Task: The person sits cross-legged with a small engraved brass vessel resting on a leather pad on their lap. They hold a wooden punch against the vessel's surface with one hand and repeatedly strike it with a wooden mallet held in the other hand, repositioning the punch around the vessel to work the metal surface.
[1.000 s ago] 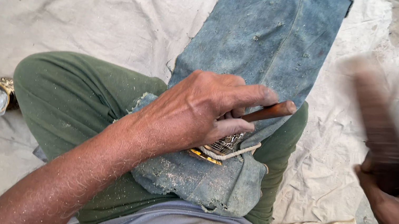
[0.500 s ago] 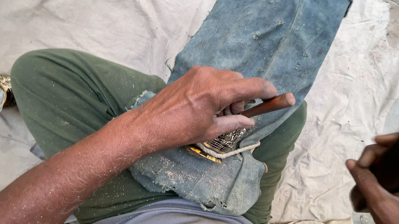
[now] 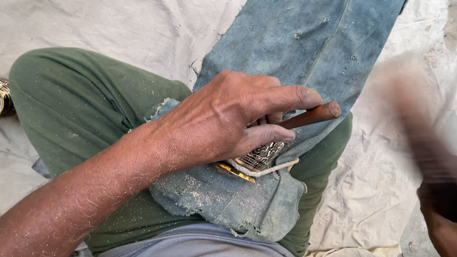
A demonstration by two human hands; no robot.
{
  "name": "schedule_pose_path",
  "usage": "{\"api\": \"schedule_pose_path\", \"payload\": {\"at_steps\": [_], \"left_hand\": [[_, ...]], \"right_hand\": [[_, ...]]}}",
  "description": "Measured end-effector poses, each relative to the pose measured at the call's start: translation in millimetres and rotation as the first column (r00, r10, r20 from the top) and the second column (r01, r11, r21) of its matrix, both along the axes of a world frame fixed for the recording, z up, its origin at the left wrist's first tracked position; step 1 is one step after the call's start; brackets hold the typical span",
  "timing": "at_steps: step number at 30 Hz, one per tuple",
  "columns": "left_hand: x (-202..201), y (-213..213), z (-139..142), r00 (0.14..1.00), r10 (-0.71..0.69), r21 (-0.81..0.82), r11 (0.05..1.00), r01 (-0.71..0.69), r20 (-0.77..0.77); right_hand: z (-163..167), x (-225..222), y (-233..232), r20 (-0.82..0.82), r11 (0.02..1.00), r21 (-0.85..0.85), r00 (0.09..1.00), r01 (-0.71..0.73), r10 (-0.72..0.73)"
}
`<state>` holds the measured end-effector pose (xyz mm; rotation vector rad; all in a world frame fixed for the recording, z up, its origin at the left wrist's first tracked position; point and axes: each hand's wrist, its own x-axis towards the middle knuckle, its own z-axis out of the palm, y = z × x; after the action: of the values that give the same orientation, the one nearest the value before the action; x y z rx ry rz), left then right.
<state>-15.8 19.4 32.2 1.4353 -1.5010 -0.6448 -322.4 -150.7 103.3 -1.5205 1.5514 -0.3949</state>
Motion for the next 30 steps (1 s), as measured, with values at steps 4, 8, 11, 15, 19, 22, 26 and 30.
{"api": "schedule_pose_path", "payload": {"at_steps": [4,8,11,15,19,22,26,30], "left_hand": [[0,0,-1,1.0,-0.01,0.004,1.0,0.01,-0.013],[0,0,-3,1.0,0.002,-0.067,0.998,-0.001,0.008],[0,1,-4,0.999,-0.009,-0.012,1.0,0.008,-0.033],[0,3,-4,1.0,-0.011,0.0,1.0,0.011,-0.019],[0,3,-6,1.0,0.01,-0.013,1.0,-0.01,-0.021],[0,1,-8,1.0,-0.009,-0.026,1.0,0.008,-0.028],[0,0,-9,0.999,-0.006,-0.045,0.999,0.005,-0.035],[1,3,-9,0.998,-0.003,0.005,1.0,0.003,-0.062]], "right_hand": [[-8,-16,-7,-0.433,0.734,-0.237,0.746,-0.636,0.506],[-9,-19,-18,-0.705,0.626,-0.177,0.542,-0.76,0.458],[-1,-10,-19,-0.005,0.953,0.071,0.956,-0.293,0.294],[5,5,3,-0.623,0.614,-0.254,0.612,-0.747,0.487],[10,22,16,-0.35,0.76,-0.257,0.79,-0.597,0.503],[15,35,17,-0.309,0.8,-0.263,0.832,-0.54,0.46],[22,44,15,-0.857,0.568,-0.043,0.322,-0.822,0.402],[17,34,11,-0.538,0.69,-0.279,0.704,-0.668,0.464]]}}
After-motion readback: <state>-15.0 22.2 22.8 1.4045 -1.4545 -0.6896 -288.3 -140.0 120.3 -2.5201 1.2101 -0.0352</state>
